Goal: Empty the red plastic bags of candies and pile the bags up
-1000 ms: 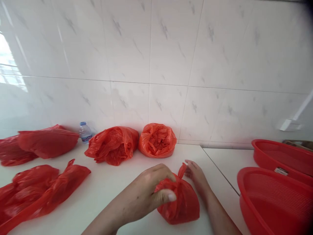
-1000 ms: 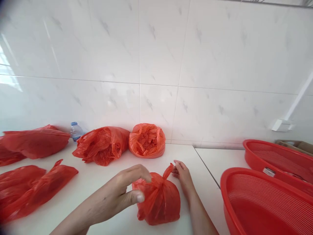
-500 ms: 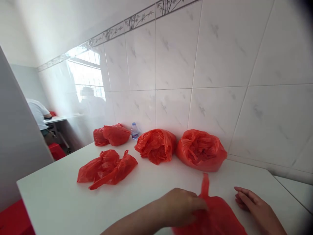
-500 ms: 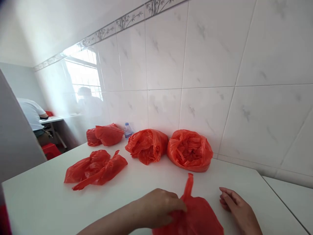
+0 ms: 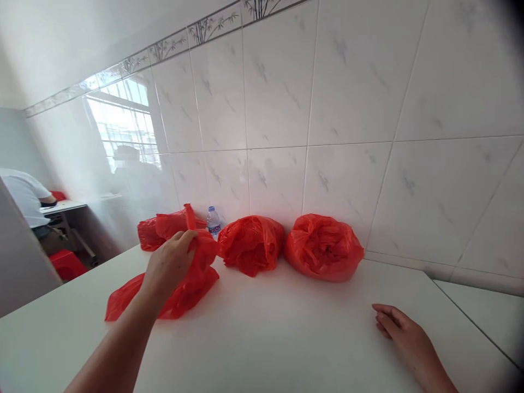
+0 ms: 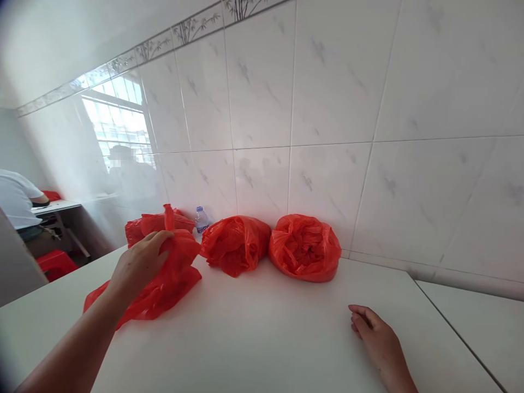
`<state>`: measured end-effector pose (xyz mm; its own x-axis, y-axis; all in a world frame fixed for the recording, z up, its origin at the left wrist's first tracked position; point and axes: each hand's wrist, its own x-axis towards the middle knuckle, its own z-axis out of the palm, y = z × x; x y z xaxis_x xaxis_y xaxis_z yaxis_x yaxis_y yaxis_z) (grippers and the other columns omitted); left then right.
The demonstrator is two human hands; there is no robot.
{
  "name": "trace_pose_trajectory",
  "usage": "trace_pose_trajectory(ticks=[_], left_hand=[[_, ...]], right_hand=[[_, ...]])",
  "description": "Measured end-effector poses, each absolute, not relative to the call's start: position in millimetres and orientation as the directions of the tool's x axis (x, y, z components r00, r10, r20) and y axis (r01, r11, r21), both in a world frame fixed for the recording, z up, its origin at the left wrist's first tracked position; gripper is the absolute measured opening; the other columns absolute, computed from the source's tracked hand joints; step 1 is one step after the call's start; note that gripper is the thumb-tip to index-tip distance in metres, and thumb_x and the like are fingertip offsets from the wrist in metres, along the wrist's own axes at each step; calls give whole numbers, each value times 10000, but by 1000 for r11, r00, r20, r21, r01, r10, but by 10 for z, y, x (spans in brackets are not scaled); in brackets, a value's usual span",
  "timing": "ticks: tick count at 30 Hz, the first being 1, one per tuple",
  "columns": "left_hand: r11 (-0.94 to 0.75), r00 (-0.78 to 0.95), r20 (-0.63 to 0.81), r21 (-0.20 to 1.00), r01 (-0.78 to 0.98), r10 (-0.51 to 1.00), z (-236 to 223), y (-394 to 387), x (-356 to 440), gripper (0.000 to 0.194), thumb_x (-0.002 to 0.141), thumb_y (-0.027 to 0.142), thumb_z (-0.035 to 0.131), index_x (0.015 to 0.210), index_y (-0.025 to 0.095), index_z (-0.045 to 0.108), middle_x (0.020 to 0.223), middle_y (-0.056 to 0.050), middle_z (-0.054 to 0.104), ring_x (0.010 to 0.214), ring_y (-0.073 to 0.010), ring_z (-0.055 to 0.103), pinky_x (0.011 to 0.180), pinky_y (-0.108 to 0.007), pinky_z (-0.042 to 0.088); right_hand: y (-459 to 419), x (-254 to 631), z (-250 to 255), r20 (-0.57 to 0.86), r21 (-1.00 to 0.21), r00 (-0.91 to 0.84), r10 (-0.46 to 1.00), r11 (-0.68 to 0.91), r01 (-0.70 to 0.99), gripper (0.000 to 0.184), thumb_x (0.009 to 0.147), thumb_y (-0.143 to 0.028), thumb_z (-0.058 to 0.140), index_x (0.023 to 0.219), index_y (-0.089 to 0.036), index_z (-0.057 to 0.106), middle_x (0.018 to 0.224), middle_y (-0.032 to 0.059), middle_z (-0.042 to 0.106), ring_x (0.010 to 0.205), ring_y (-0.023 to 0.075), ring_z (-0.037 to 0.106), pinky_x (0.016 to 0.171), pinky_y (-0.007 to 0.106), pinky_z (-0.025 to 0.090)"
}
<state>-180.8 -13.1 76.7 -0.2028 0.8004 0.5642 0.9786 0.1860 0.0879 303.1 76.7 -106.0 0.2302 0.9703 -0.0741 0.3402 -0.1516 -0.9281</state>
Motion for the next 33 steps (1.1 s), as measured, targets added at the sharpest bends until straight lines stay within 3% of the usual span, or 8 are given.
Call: trace_pose_trajectory(ticks=[3,7,11,14,18,22,26,33], left_hand=[[123,-144,514,75,990,846,573,0,-1803,324,812,243,439,1112,217,556,1164,-118,563,918,-276,586,592,-305,418],[-89,45,464,73,993,885,335,156,-1439,354,797,267,518,1148,257,563,1315,-89,507,1105,-292,537,792,-370,480],[-436,299,463,223,872,834,340,269,-845,286,824,260,526,1097,265,609,1274,-71,555,1060,-268,579,809,-366,499],[-554,378,479,304,775,792,480,406,-359,257,843,209,497,1061,259,623,1203,-51,592,1009,-227,598,817,-340,497],[-602,437,447,354,716,781,612,787,219,279,861,198,522,1124,266,587,1199,-14,593,1032,-183,583,866,-311,493],[-576,457,361,388,719,813,553,1277,574,313,884,313,564,1165,176,551,1171,-80,586,992,-210,597,833,-411,517],[-534,437,316,375,758,842,428,1641,680,278,897,324,542,1137,185,568,1171,-81,583,976,-201,598,833,-406,516],[-472,268,451,436,766,851,332,2010,815,398,879,319,569,1249,192,493,1302,-100,497,1107,-257,540,905,-481,473]], right_hand=[[741,3000,-1057,-51,-930,229,972,-130,343,493,683,-498,513,1062,-194,600,952,55,667,871,214,657,792,299,489],[719,2964,-1066,-11,-932,230,973,-93,351,438,707,-469,504,1033,-197,611,939,45,665,839,201,657,788,300,494],[697,2933,-1044,37,-932,224,974,-47,361,394,733,-442,481,1010,-197,616,935,42,660,813,185,647,782,293,497],[678,2920,-1010,33,-918,216,976,-57,394,379,755,-435,457,1013,-202,608,929,37,656,789,182,638,762,300,489],[649,2905,-949,27,-922,212,977,-58,383,358,756,-417,450,999,-206,607,904,29,653,793,179,626,767,296,476],[623,2891,-894,22,-937,236,972,-62,343,334,734,-394,460,958,-203,617,817,20,646,733,171,607,719,284,473],[636,2898,-892,24,-956,239,971,-48,289,312,731,-389,456,926,-211,623,747,5,624,676,159,583,647,265,463],[714,2908,-913,57,-958,231,971,-12,285,240,743,-346,442,848,-209,608,614,-26,536,556,138,509,533,248,407]])
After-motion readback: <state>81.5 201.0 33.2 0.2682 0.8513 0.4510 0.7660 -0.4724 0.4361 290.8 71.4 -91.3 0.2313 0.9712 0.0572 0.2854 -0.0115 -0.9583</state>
